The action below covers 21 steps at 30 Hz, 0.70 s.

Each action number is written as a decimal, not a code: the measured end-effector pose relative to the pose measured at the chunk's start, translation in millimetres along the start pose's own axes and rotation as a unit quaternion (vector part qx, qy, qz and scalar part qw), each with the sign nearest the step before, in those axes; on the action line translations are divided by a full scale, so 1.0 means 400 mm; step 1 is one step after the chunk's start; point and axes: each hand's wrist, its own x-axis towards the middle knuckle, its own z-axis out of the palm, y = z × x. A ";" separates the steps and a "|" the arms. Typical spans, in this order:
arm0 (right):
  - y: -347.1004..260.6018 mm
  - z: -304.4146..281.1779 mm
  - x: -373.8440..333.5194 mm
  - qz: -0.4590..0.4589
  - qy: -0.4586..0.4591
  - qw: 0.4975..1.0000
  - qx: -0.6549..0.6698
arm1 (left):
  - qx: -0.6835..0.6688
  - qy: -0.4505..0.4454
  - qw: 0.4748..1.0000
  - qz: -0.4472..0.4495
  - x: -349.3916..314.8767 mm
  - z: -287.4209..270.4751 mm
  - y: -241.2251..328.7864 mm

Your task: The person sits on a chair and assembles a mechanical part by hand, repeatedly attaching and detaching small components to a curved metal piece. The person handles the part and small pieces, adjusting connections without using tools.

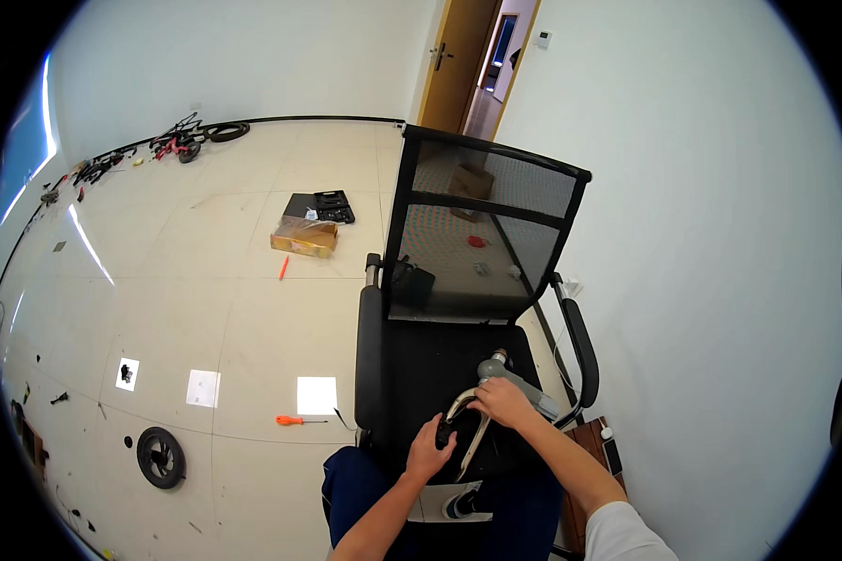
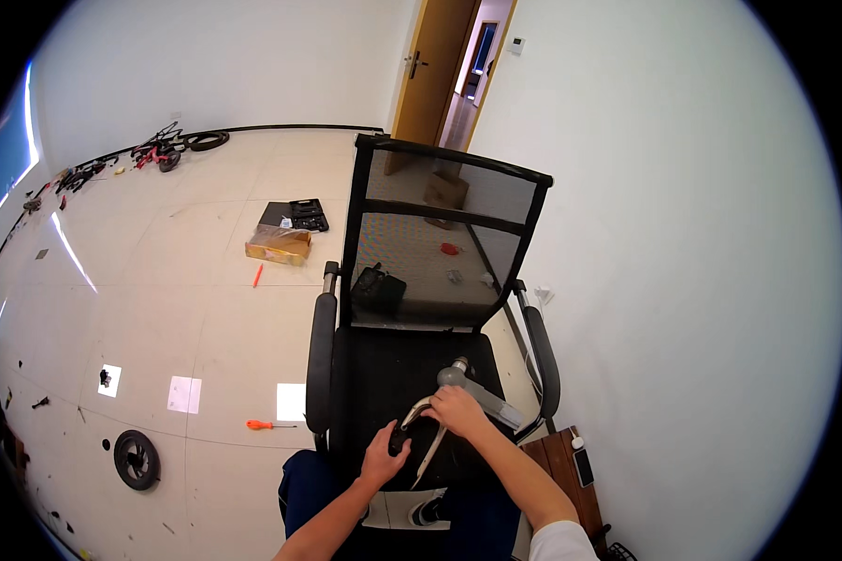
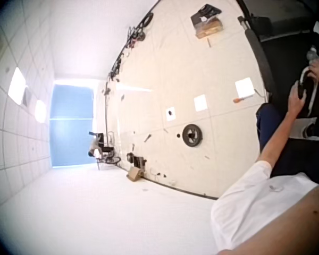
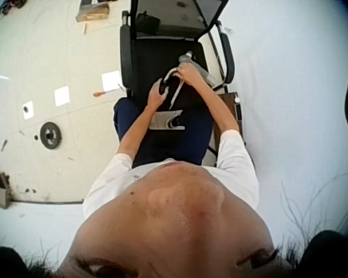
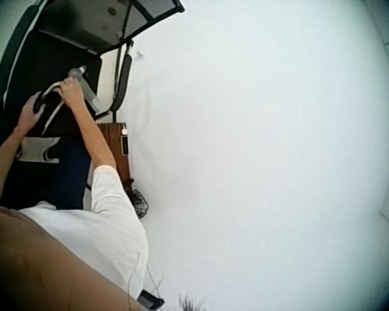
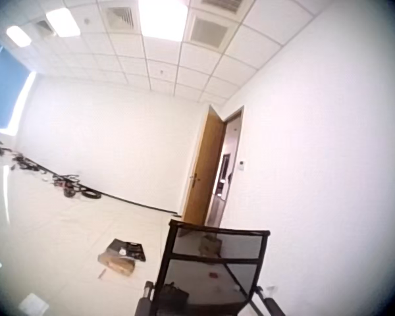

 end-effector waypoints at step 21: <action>-0.248 0.004 -0.068 0.225 0.084 0.968 -0.075 | 0.003 0.020 0.999 0.027 -0.009 0.014 -0.049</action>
